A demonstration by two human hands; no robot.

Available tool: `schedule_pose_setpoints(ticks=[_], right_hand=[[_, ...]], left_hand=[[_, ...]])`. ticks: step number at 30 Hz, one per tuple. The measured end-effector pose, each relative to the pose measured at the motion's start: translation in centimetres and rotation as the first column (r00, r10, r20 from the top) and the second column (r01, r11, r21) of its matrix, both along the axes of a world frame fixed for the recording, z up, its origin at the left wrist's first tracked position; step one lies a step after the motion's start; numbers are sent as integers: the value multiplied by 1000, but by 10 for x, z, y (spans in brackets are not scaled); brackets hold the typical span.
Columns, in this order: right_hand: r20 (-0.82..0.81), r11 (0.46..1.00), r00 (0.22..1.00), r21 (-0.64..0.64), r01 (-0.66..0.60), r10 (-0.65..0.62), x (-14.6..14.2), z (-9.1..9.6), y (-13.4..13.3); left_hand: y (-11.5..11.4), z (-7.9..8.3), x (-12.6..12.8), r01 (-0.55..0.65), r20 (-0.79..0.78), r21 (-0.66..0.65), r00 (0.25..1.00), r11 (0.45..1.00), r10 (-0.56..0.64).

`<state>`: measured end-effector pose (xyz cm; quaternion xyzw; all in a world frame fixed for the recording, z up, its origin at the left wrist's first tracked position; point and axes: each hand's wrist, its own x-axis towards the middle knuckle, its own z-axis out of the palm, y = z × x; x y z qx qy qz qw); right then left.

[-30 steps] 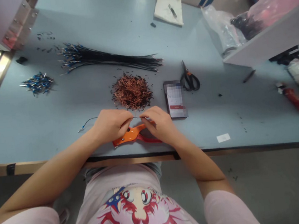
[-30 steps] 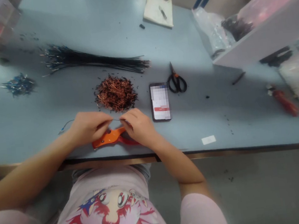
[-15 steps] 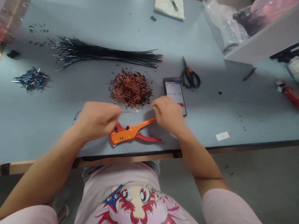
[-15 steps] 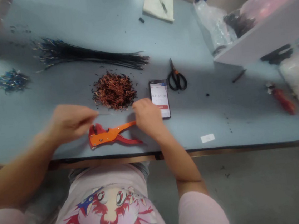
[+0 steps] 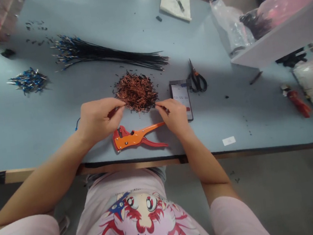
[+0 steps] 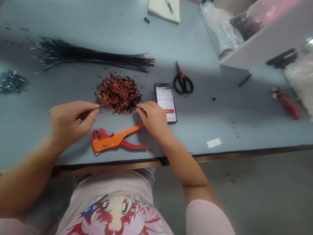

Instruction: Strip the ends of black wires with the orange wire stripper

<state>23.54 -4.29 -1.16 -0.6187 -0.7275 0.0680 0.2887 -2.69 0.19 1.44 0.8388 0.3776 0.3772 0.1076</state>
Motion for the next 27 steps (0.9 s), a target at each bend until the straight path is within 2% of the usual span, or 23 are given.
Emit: schedule_pose_setpoints(ticks=[2,4,5,7,9,10,13,15,18,21,23,24,26,27], right_hand=[[5,1000,1000,-6,6,-6,2,9,-4],[0,989,992,-75,-127,128,-2,22,-11],[-12,962,972,-138,-234,235,-5,28,-16],[-27,860,903,-294,-416,428,-15,38,-25],[12,781,860,-424,-458,510,-26,41,-32],[47,767,852,-465,-443,521,-31,41,-35],[124,783,855,-484,-391,504,-40,37,-38],[77,809,880,-436,-394,469,-37,36,-37],[-131,868,928,-329,-373,349,-24,42,-34],[-398,895,901,-319,-313,174,-9,49,-29],[-603,854,796,-381,-355,62,-6,48,-28],[-711,821,703,-403,-404,-3,-7,45,-27],[-879,758,448,-404,-512,-166,-14,38,-27],[-913,736,320,-396,-548,-253,-19,34,-28]], left_hand=[[2,-1,-1,-29,13,-25,999,999,30],[4,-2,-1,-57,46,-62,997,996,60],[6,-2,-1,-68,73,-79,995,995,74],[9,-4,0,-85,156,-100,983,991,100],[11,-6,0,-96,259,-101,958,990,120],[12,-8,1,-104,303,-105,944,989,132],[14,-10,1,-145,384,-161,902,976,197],[16,-11,1,-187,427,-205,866,961,260],[17,-9,1,-225,492,-258,806,940,328],[14,-4,2,-172,549,-307,771,936,322],[7,0,6,-114,564,-329,772,937,292],[3,1,9,-77,560,-346,783,935,272],[-8,2,16,20,542,-400,811,916,219],[-13,2,20,80,538,-434,822,897,187]])
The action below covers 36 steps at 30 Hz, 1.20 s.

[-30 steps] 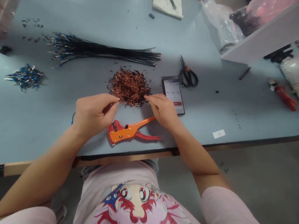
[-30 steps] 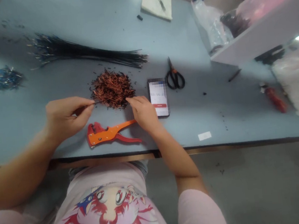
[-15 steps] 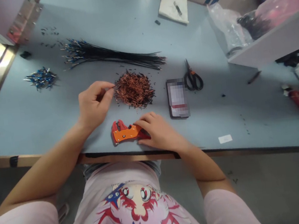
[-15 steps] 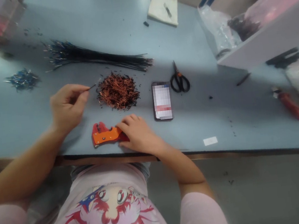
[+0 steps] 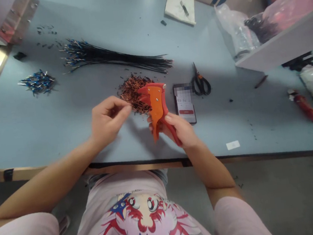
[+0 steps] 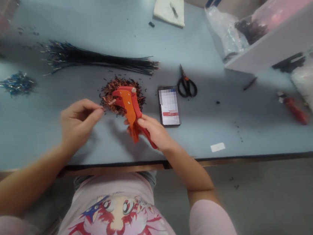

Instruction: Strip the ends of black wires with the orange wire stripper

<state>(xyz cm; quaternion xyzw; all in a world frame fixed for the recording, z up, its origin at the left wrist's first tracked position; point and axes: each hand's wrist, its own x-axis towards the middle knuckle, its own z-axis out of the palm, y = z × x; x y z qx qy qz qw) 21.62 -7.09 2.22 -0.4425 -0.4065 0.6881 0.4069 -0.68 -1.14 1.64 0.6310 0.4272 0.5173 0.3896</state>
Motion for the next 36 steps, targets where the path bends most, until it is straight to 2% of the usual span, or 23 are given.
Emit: schedule_pose_setpoints(ticks=[2,4,9,15,24,36], right_hand=[[-166,992,986,-124,7,-28,-9,-6,-1],[-247,986,969,-166,-30,-12,-15,-8,-3],[-414,968,906,-175,-178,92,-12,-5,-4],[-592,926,783,-154,-345,194,-11,-12,-5],[-632,912,745,-143,-384,214,-12,-16,-6],[-508,915,841,-221,-336,186,-17,-7,-10]], left_hand=[[-9,-2,7,107,34,-77,994,991,-105],[-14,-6,11,168,87,-149,984,974,-157],[-14,-12,12,267,182,-279,958,922,-223],[-16,-10,14,393,284,-297,907,870,-312],[-19,-12,17,440,305,-227,879,868,-366],[-20,-11,17,423,245,-265,899,867,-364]])
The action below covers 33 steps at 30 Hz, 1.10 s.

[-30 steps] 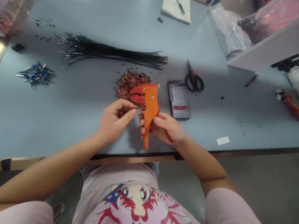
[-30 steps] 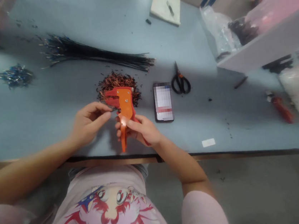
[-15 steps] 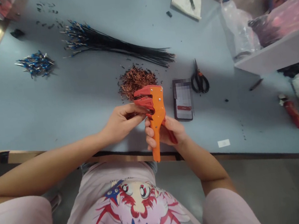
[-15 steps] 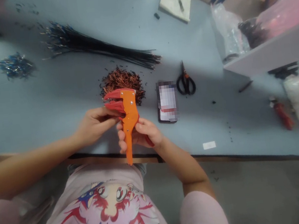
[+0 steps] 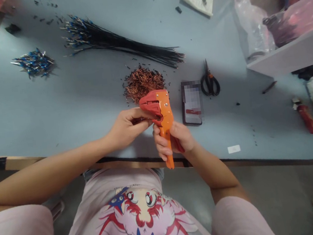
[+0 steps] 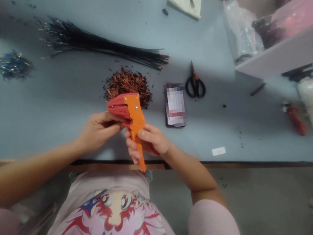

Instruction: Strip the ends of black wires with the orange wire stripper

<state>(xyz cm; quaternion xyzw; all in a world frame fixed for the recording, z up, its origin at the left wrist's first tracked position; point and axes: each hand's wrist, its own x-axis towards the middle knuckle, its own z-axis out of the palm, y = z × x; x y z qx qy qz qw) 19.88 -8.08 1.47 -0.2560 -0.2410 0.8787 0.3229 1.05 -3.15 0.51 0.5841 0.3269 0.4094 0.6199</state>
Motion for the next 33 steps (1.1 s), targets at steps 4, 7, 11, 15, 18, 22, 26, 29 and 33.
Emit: schedule_pose_setpoints(ticks=[4,7,11,15,18,22,26,29,33], right_hand=[[34,1000,999,-4,19,-19,-2,5,-1],[61,999,997,-4,51,-51,-3,7,1],[113,997,990,-14,81,-79,2,8,7],[175,985,969,25,171,-172,10,14,15],[197,962,942,23,273,-273,14,19,18],[244,947,916,36,319,-318,14,20,18],[321,952,897,113,283,-305,13,15,12],[377,948,873,198,251,-310,12,13,7],[425,950,863,256,176,-274,11,14,1]], left_hand=[[1,2,0,9,-13,-4,1000,1000,-9],[2,2,-1,-4,-62,-4,998,1000,4],[7,2,-5,-40,-217,50,975,998,50],[17,0,-10,-142,-383,95,908,985,168],[24,-1,-13,-177,-401,-8,902,984,159],[27,-3,-13,-184,-364,-70,920,980,147],[24,-5,-12,-120,-276,27,953,992,123],[21,-4,-14,-138,-273,215,942,967,195],[20,1,-18,-206,-307,429,882,880,357]])
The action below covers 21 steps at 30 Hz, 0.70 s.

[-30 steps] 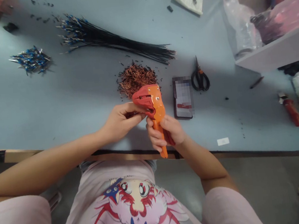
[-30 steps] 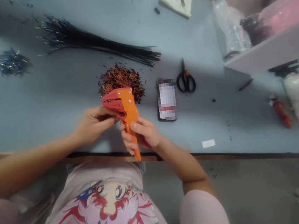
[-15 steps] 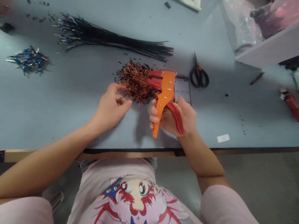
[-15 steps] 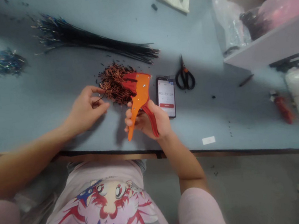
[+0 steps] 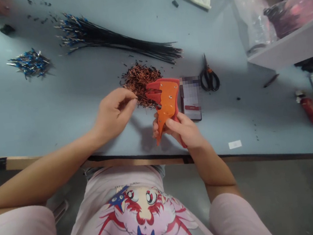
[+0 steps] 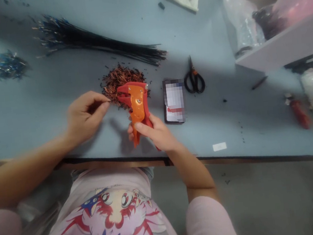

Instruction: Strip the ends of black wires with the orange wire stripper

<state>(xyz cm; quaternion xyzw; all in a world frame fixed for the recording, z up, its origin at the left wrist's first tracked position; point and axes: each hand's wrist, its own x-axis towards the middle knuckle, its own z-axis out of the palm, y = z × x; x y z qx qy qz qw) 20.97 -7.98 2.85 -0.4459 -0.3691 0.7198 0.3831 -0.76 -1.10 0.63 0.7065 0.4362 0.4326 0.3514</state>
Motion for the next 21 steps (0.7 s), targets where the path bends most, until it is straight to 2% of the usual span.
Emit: schedule_pose_setpoints(ticks=[2,5,9,21], right_hand=[[8,1000,1000,11,-26,25,0,-1,-1],[5,998,998,1,-61,61,1,-2,-2],[10,996,996,-23,-87,87,0,-4,-2],[79,991,988,30,-132,129,-4,-4,-1]], left_hand=[[1,3,-2,-37,-26,53,999,998,39],[3,4,-2,-68,-47,62,996,996,71],[2,3,-2,-46,-62,68,997,997,51],[1,5,-1,-16,-54,88,998,996,20]])
